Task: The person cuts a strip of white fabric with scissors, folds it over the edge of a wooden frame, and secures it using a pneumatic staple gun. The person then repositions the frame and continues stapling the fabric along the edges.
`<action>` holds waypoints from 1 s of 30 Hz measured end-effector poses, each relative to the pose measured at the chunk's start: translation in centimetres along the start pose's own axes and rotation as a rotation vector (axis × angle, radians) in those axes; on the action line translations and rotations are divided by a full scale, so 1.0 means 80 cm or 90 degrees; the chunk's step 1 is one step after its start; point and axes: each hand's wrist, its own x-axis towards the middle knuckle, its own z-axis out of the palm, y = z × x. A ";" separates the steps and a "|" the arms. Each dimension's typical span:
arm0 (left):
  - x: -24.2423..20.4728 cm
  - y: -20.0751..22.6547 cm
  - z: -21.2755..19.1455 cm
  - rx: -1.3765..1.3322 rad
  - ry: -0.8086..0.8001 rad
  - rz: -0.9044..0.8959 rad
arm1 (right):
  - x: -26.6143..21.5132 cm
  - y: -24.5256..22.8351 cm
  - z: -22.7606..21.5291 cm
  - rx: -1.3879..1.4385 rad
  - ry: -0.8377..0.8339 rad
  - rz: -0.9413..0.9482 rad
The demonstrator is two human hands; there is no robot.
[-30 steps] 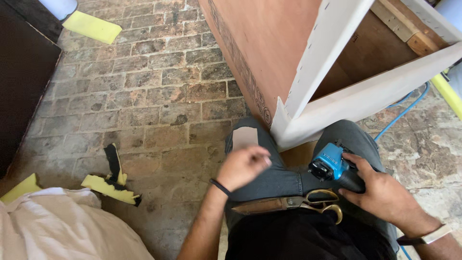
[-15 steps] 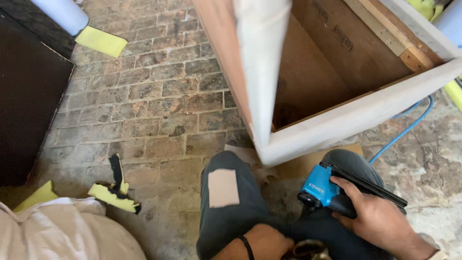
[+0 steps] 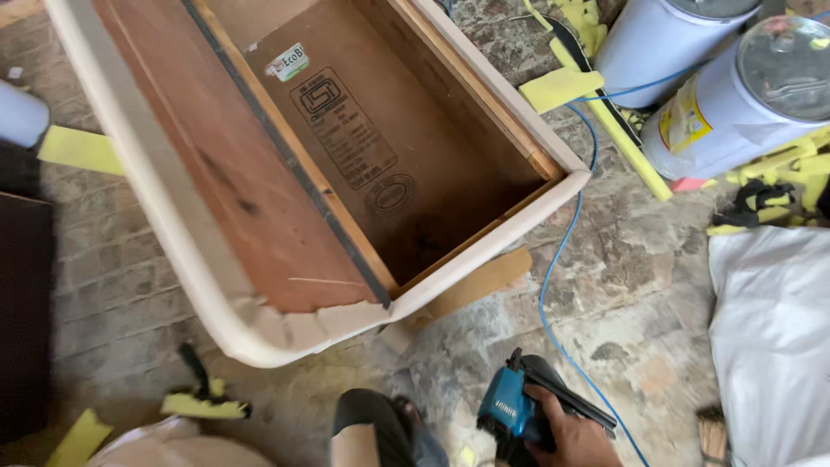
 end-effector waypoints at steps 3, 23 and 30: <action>-0.068 0.046 -0.010 -0.102 0.015 -0.049 | -0.036 -0.004 -0.032 0.053 -0.112 0.044; -0.217 0.419 -0.192 -0.393 0.485 -0.006 | -0.213 0.034 -0.351 0.186 0.146 0.088; -0.238 0.434 -0.293 -0.441 0.552 -0.070 | -0.146 -0.077 -0.520 0.117 0.139 0.051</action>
